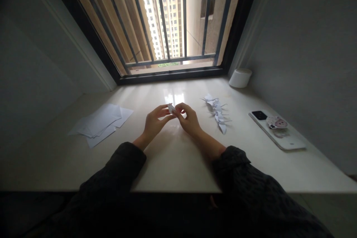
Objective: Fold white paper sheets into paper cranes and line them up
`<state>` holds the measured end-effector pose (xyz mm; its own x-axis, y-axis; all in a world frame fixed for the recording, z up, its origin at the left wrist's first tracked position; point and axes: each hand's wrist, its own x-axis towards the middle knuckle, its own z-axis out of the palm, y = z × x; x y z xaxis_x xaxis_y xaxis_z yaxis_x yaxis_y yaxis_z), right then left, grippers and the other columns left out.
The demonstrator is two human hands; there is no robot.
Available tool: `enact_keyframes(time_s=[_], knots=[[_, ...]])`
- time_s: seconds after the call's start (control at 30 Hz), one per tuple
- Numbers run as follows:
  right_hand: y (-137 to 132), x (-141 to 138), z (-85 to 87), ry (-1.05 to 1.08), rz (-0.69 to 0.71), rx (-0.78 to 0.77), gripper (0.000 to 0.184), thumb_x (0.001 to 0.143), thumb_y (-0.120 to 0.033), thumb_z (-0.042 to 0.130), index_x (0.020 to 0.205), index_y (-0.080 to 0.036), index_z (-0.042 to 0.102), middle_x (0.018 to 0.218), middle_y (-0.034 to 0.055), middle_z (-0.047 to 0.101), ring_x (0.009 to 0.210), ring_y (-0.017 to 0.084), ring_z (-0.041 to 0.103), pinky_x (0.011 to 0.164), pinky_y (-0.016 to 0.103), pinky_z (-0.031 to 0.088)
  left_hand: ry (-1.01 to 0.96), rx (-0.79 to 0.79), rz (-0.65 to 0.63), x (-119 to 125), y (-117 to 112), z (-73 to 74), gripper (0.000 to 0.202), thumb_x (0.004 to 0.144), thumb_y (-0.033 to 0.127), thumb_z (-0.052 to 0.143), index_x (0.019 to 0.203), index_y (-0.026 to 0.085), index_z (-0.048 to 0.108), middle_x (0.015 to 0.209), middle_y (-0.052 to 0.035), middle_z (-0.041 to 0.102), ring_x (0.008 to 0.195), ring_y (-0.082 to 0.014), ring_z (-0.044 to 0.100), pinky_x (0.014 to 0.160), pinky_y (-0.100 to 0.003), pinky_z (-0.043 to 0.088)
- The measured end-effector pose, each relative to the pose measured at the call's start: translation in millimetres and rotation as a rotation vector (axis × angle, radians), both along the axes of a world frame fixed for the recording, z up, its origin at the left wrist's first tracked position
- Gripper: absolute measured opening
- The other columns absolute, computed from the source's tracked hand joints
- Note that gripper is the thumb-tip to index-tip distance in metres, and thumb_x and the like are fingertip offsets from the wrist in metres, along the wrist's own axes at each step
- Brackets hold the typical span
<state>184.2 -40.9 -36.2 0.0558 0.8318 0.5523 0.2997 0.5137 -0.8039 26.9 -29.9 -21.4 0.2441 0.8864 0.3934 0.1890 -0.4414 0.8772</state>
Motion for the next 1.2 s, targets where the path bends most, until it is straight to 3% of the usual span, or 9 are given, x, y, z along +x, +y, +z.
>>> enact_keyframes(time_s=[0.2,0.37,0.53,0.77,1.03,1.13,1.2], knots=[[5,-3,-6.6,0.330,0.194,-0.184,0.023,0.076,-0.043,0.066,0.079,-0.023,0.057,0.076,-0.0014,0.057,0.072,0.015,0.056,0.069,0.030,0.047,0.049,0.078,0.083,2,-5,2.9,0.034,0.074,0.039,0.070,0.105,0.026,0.065,0.091,-0.0039,0.073,0.089,-0.0208,0.069,0.081,-0.034,0.055],[3,-4,-3.2,0.411,0.275,-0.221,0.025,0.071,-0.043,0.072,0.083,-0.023,0.061,0.076,0.0000,0.065,0.075,0.016,0.060,0.077,0.033,0.049,0.040,0.172,0.148,0,-6,6.0,0.026,0.076,0.038,0.068,0.099,0.025,0.068,0.092,-0.0026,0.073,0.087,-0.0180,0.069,0.080,-0.032,0.055],[3,-4,-1.9,0.415,0.265,-0.216,0.028,0.070,-0.045,0.073,0.085,-0.023,0.064,0.077,0.0007,0.068,0.077,0.017,0.063,0.081,0.036,0.050,0.043,0.262,0.168,-1,-7,8.4,0.019,0.076,0.038,0.069,0.089,0.025,0.071,0.091,-0.0022,0.073,0.084,-0.0176,0.068,0.076,-0.033,0.055],[3,-3,-2.0,0.365,0.240,-0.229,0.035,0.069,-0.050,0.071,0.090,-0.022,0.065,0.081,0.0029,0.071,0.082,0.020,0.065,0.080,0.038,0.051,-0.020,0.263,0.171,-1,-12,10.8,0.019,0.073,0.037,0.072,0.086,0.024,0.071,0.092,-0.0045,0.073,0.094,-0.0225,0.067,0.079,-0.036,0.054],[0,-5,5.3,0.395,0.254,-0.233,0.035,0.066,-0.049,0.074,0.084,-0.021,0.064,0.078,0.0028,0.070,0.077,0.018,0.064,0.077,0.036,0.051,-0.029,0.310,0.156,-1,-10,11.8,0.013,0.074,0.035,0.070,0.081,0.024,0.073,0.089,-0.0041,0.073,0.087,-0.0196,0.068,0.079,-0.035,0.054],[-1,-5,7.0,0.423,0.252,-0.234,0.030,0.066,-0.046,0.075,0.078,-0.021,0.063,0.073,0.0009,0.067,0.072,0.016,0.063,0.075,0.034,0.050,-0.040,0.249,0.173,-1,-10,12.0,0.016,0.075,0.036,0.070,0.083,0.023,0.072,0.086,-0.0039,0.072,0.082,-0.0184,0.068,0.075,-0.033,0.054],[-1,-5,6.2,0.434,0.231,-0.241,0.029,0.065,-0.045,0.075,0.071,-0.020,0.061,0.068,-0.0006,0.064,0.069,0.015,0.061,0.071,0.032,0.050,-0.065,0.164,0.177,-1,-8,10.6,0.024,0.075,0.037,0.070,0.094,0.022,0.070,0.084,-0.0038,0.072,0.079,-0.0174,0.067,0.073,-0.031,0.054]])
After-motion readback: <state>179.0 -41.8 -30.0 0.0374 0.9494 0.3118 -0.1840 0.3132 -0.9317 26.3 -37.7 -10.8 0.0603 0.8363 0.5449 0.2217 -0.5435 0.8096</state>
